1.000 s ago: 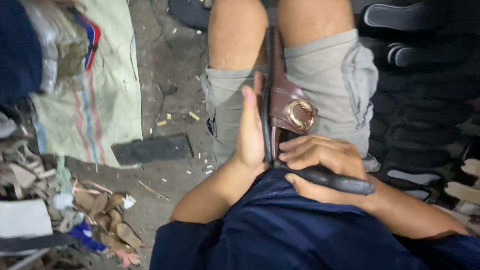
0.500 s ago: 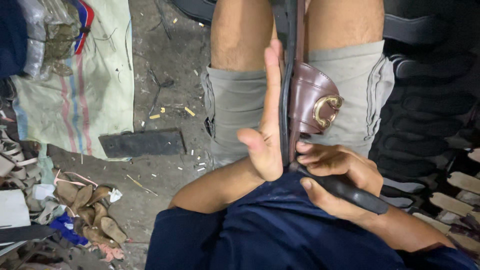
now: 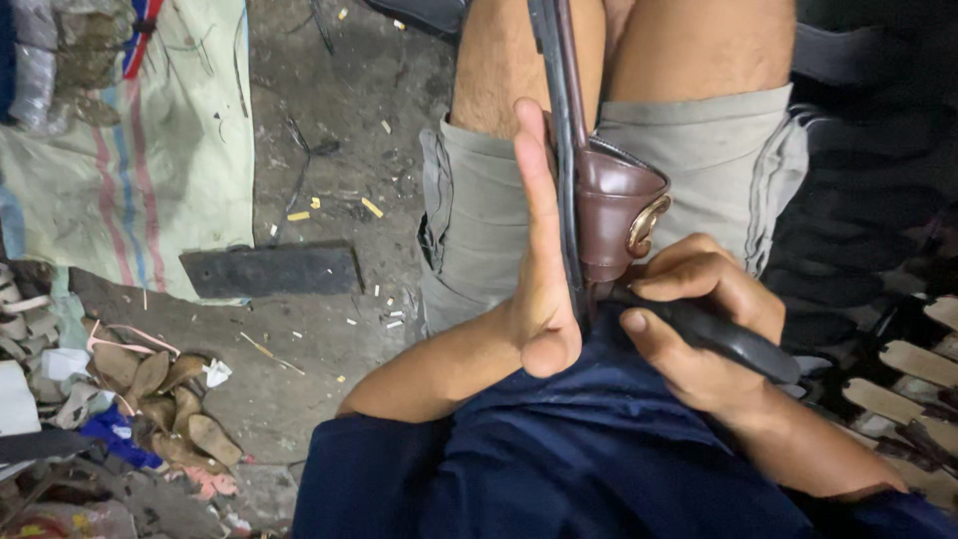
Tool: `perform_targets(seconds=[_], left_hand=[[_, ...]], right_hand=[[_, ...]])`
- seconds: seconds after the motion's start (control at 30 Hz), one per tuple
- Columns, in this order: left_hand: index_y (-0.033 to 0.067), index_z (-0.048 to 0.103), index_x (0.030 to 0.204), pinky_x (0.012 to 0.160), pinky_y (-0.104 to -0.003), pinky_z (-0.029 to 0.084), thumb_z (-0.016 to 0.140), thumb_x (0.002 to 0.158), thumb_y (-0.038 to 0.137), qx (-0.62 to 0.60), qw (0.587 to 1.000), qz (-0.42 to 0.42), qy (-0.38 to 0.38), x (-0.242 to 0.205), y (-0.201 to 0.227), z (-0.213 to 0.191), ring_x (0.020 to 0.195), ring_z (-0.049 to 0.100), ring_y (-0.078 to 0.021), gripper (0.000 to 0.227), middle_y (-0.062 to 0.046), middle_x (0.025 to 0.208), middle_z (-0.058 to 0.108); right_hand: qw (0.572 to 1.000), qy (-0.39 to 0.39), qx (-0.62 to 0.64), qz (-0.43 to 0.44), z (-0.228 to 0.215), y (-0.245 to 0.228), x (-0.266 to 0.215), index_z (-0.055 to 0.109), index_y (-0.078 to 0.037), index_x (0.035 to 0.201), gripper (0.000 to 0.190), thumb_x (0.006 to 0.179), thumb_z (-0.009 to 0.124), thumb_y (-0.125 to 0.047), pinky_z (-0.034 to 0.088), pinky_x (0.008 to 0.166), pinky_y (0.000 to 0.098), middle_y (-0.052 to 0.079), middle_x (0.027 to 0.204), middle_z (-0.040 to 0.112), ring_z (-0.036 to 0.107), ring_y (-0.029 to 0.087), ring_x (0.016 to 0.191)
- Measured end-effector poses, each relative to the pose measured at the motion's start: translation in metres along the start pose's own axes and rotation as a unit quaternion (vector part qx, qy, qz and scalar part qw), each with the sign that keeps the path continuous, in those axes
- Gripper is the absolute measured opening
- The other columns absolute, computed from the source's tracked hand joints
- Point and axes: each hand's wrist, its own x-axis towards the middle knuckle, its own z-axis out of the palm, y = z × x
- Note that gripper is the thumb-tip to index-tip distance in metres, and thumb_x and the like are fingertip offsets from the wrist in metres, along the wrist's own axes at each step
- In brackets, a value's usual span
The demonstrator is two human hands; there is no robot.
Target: The person assembles brown sandals by attaching the upper strap to the sole using a black-handled tool. They repeatedly press the tool along the edge to secure the connection, then inspect the finished sandal before moving to the next one.
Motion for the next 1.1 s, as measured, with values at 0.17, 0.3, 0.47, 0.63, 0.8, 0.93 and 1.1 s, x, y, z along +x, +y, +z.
perform_targets(seconds=[0.17,0.3,0.47,0.63,0.8,0.93,1.1], left_hand=[[-0.0029,-0.030,0.149,0.126,-0.045,0.006,0.035,0.075,0.098,-0.017,0.999,-0.033,-0.008,-0.011,-0.021,-0.015,0.160,-0.016,-0.0359,0.141,-0.026,0.162,-0.033],[-0.0015,-0.025,0.151,0.128,-0.048,0.002,0.042,0.077,0.096,0.009,1.000,-0.002,0.005,-0.017,-0.041,-0.019,0.160,-0.018,-0.0371,0.139,-0.026,0.163,-0.031],[0.0097,-0.020,0.168,0.134,-0.041,-0.003,0.042,0.073,0.091,0.145,0.989,0.026,-0.015,-0.022,-0.061,-0.028,0.160,-0.017,-0.0254,0.140,-0.013,0.174,-0.026],[0.0034,-0.020,0.159,0.129,-0.042,0.015,0.041,0.088,0.087,0.064,0.997,-0.033,-0.005,-0.014,-0.055,-0.031,0.162,-0.007,-0.0318,0.125,-0.021,0.168,-0.028],[0.0002,-0.001,0.168,0.132,-0.035,0.016,0.046,0.113,0.056,-0.019,0.982,-0.140,0.126,0.007,-0.027,-0.028,0.159,0.010,-0.0227,0.092,-0.018,0.174,-0.005],[-0.0021,0.019,0.162,0.124,-0.038,0.035,0.057,0.113,0.029,-0.045,0.977,-0.147,0.147,0.013,-0.028,-0.031,0.148,0.035,-0.0235,0.069,-0.015,0.171,0.008],[0.0004,0.025,0.162,0.118,-0.036,0.040,0.060,0.110,0.016,-0.194,0.949,-0.187,0.162,0.006,-0.029,-0.030,0.131,0.051,-0.0213,0.064,-0.018,0.151,0.046]], right_hand=[[0.999,-0.023,0.025,0.039,0.001,0.006,0.015,0.064,-0.001,0.101,0.019,0.087,0.078,-0.003,0.052,0.080,0.0261,0.011,0.093,0.067,0.064,0.016,0.083],[0.996,-0.050,-0.040,0.062,0.002,-0.002,0.032,0.066,-0.002,0.096,0.018,0.084,0.079,-0.003,0.052,0.076,0.0261,0.009,0.092,0.068,0.067,0.016,0.080],[0.981,-0.128,-0.105,0.104,-0.005,-0.001,0.067,0.070,-0.003,0.093,0.019,0.078,0.080,-0.008,0.055,0.076,0.0277,0.006,0.091,0.071,0.071,0.016,0.082],[0.974,-0.181,-0.102,0.088,-0.013,0.011,0.085,0.071,-0.004,0.089,0.019,0.075,0.082,-0.010,0.056,0.072,0.0262,0.006,0.090,0.072,0.072,0.016,0.080],[0.975,-0.193,0.110,0.000,-0.019,0.022,0.086,0.065,-0.005,0.096,0.015,0.086,0.077,-0.004,0.058,0.087,0.0324,0.008,0.093,0.067,0.071,0.020,0.092],[0.961,-0.199,0.187,-0.040,-0.016,0.047,0.078,0.063,-0.006,0.096,0.017,0.083,0.073,-0.001,0.052,0.105,0.0412,0.009,0.092,0.065,0.068,0.022,0.091],[0.931,-0.242,0.268,-0.045,-0.021,0.069,0.068,0.063,-0.005,0.100,0.020,0.085,0.074,0.000,0.059,0.088,0.0359,0.010,0.091,0.064,0.069,0.022,0.088]])
